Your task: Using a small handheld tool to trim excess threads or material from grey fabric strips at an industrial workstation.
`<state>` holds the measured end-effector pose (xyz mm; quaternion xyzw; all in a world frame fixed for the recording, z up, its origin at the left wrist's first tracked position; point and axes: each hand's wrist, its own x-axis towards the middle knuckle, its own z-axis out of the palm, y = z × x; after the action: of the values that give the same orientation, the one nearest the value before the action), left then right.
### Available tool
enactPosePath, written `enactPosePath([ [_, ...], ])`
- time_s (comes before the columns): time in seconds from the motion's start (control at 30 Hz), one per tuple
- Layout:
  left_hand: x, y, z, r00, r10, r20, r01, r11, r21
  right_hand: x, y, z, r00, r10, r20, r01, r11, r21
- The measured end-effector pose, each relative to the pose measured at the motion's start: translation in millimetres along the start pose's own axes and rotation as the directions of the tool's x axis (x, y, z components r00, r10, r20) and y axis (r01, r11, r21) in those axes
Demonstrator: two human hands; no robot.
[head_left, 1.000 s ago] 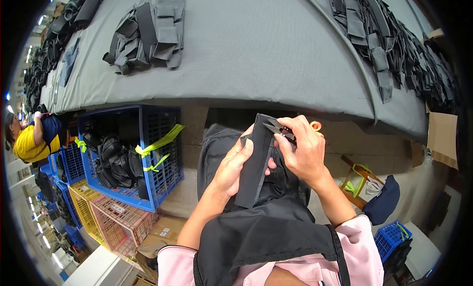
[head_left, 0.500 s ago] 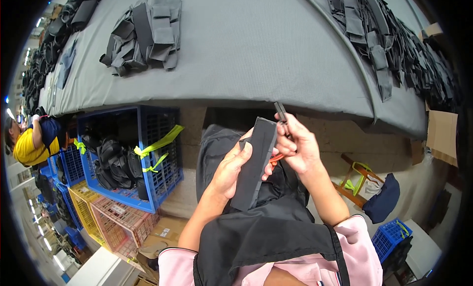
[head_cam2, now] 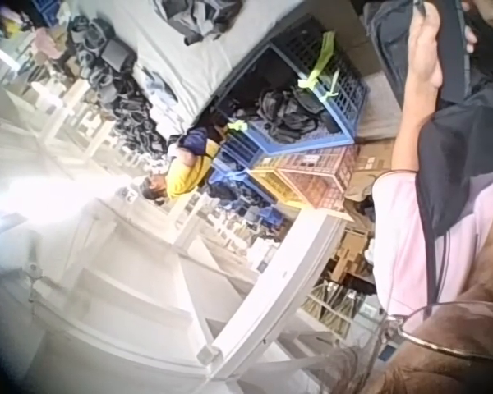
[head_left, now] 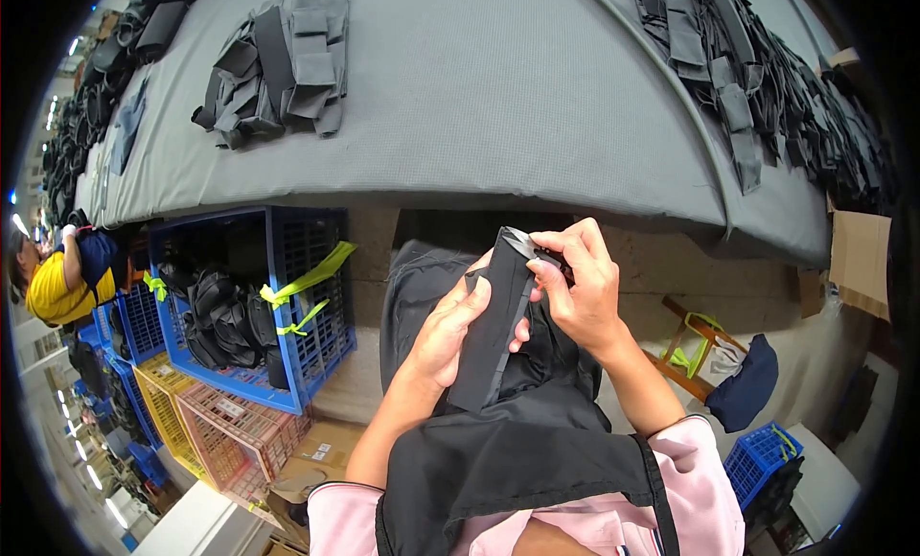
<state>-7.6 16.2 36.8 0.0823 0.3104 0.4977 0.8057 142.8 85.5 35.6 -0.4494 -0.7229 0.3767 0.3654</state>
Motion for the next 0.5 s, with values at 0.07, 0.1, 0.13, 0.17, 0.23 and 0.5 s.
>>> enactPosePath([
  [0.07,0,1,2,1.000,-0.001,-0.001,0.001,1.000,0.008,2,3,1,0.991,-0.131,-0.028,0.127,0.985,-0.115],
  [0.1,0,1,2,1.000,-0.004,0.000,0.004,1.000,0.014,2,5,2,0.991,-0.131,-0.028,0.127,0.985,-0.117],
  [0.13,0,1,2,1.000,-0.007,0.000,0.007,1.000,0.018,2,8,2,0.984,-0.174,-0.026,0.167,0.970,-0.176],
  [0.17,0,1,2,1.000,-0.008,0.000,0.008,1.000,0.016,1,10,2,0.976,-0.217,-0.021,0.206,0.950,-0.235],
  [0.23,0,0,2,1.000,-0.014,-0.004,0.014,1.000,0.018,0,9,2,0.982,-0.184,-0.034,0.173,0.962,-0.212],
  [0.5,1,2,0,1.000,-0.005,-0.005,0.005,1.000,0.015,2,14,7,0.996,0.084,-0.015,-0.080,0.979,0.188],
])
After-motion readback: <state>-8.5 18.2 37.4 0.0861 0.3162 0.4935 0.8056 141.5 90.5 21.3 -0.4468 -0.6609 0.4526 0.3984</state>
